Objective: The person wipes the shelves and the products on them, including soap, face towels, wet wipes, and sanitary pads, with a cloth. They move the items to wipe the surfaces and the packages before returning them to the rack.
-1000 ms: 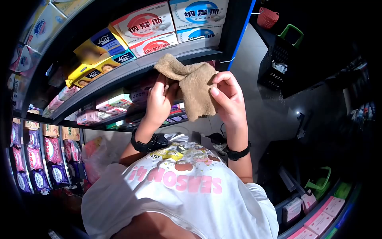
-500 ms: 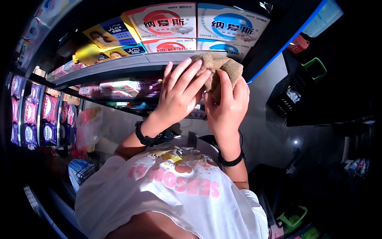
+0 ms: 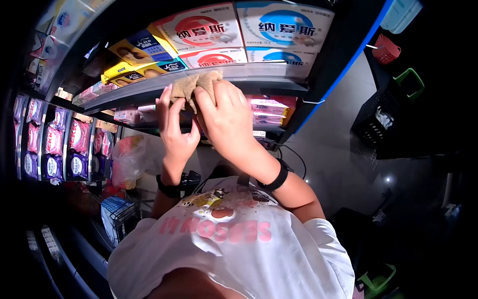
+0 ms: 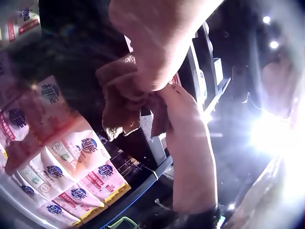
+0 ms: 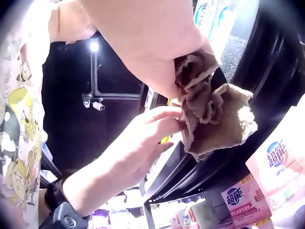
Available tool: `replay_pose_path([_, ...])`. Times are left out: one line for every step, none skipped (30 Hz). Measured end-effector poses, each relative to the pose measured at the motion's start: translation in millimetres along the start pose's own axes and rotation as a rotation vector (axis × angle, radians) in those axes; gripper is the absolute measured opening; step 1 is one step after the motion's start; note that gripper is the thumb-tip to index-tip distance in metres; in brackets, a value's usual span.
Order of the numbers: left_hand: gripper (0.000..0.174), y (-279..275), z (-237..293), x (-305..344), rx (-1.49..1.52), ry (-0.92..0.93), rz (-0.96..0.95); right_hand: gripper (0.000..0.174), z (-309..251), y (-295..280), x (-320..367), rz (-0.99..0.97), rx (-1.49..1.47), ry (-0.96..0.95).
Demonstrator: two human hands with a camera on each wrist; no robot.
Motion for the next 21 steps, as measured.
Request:
replay_pose_path([0.049, -2.1, 2.0, -1.6, 0.005, -0.017, 0.004, 0.041, 2.5, 1.4, 1.4, 0.026, 0.004, -0.012])
replay_pose_path([0.056, -2.3, 5.1, -3.1, -0.041, 0.015, 0.027, 0.044, 4.5, 0.6, 1.0, 0.011, -0.013, -0.014])
replay_pose_path([0.061, -1.8, 9.6, -7.2, -0.056, 0.055, 0.041, 0.045, 7.5, -1.0, 1.5, -0.011, -0.042, 0.024])
replay_pose_path([0.063, 1.4, 10.8, -12.0, -0.035, 0.05, 0.031, 0.046, 8.9, -1.4, 3.3, -0.002, -0.017, 0.023])
replay_pose_path([0.065, 6.5, 12.8, -16.3, -0.014, 0.046, 0.022, 0.046, 11.0, -1.7, 5.7, 0.008, 0.009, 0.023])
replay_pose_path([0.068, 14.8, 13.5, -17.5, 0.027, 0.051, 0.021, 0.046, 13.5, -2.2, 9.1, 0.008, 0.014, 0.028])
replay_pose_path([0.065, 16.9, 21.3, -20.4, 0.041, 0.069, 0.06, 0.047, 16.9, -3.0, 12.7, -0.002, 0.034, 0.03])
replay_pose_path([0.064, 23.3, 27.4, -20.5, -0.001, 0.071, 0.04, 0.047, 20.0, -5.9, 15.9, -0.01, 0.059, 0.033])
replay_pose_path([0.063, 30.0, 33.5, -20.9, -0.038, 0.074, 0.021, 0.047, 23.0, -11.2, 18.6, -0.006, 0.074, 0.041])
replay_pose_path([0.063, 32.6, 39.7, -20.7, -0.008, 0.066, 0.039, 0.047, 26.8, -15.6, 20.9, -0.018, 0.085, 0.053])
replay_pose_path([0.063, 36.1, 42.7, -19.0, 0.008, 0.069, 0.039, 0.046, 30.5, -19.5, 23.7, -0.032, 0.097, 0.066])
replay_pose_path([0.063, 39.6, 45.5, -15.9, 0.019, 0.073, 0.049, 0.047, 33.9, -23.1, 28.7, -0.032, 0.141, 0.066])
replay_pose_path([0.063, 41.9, 48.0, -13.4, 0.027, 0.076, 0.06, 0.047, 37.5, -26.9, 31.0, -0.035, 0.153, 0.07])
replay_pose_path([0.061, 41.9, 50.7, -11.5, 0.01, 0.083, 0.08, 0.047, 41.2, -30.4, 32.8, -0.037, 0.189, 0.072])
replay_pose_path([0.059, 41.0, 52.0, -10.3, 0.014, 0.081, 0.109, 0.048, 44.4, -33.8, 34.4, -0.04, 0.223, 0.074])
replay_pose_path([0.058, 41.3, 51.8, -8.9, -0.008, 0.075, 0.107, 0.048, 45.2, -39.7, 32.5, -0.026, 0.221, 0.085])
replay_pose_path([0.058, 40.9, 50.3, -7.9, -0.033, 0.068, 0.106, 0.046, 45.3, -42.8, 31.5, -0.037, 0.285, 0.084])
replay_pose_path([0.057, 41.8, 45.9, -7.2, -0.049, 0.052, 0.102, 0.048, 45.3, -43.5, 31.6, -0.036, 0.271, 0.085])
replay_pose_path([0.057, 40.8, 43.4, -7.1, -0.05, 0.052, 0.103, 0.051, 45.1, -43.7, 31.3, -0.034, 0.257, 0.085])
replay_pose_path([0.057, 40.9, 41.1, -7.2, -0.071, 0.054, 0.087, 0.051, 44.7, -42.8, 30.6, -0.031, 0.242, 0.087])
replay_pose_path([0.057, 41.3, 39.0, -7.4, -0.092, 0.056, 0.071, 0.051, 44.6, -41.3, 29.8, -0.028, 0.226, 0.089])
Point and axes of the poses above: each hand's wrist, its own x-axis away from the middle knuckle, its own y-axis out of the palm, z = x × y, the point moved 9 cm from there along -x, towards the middle knuckle
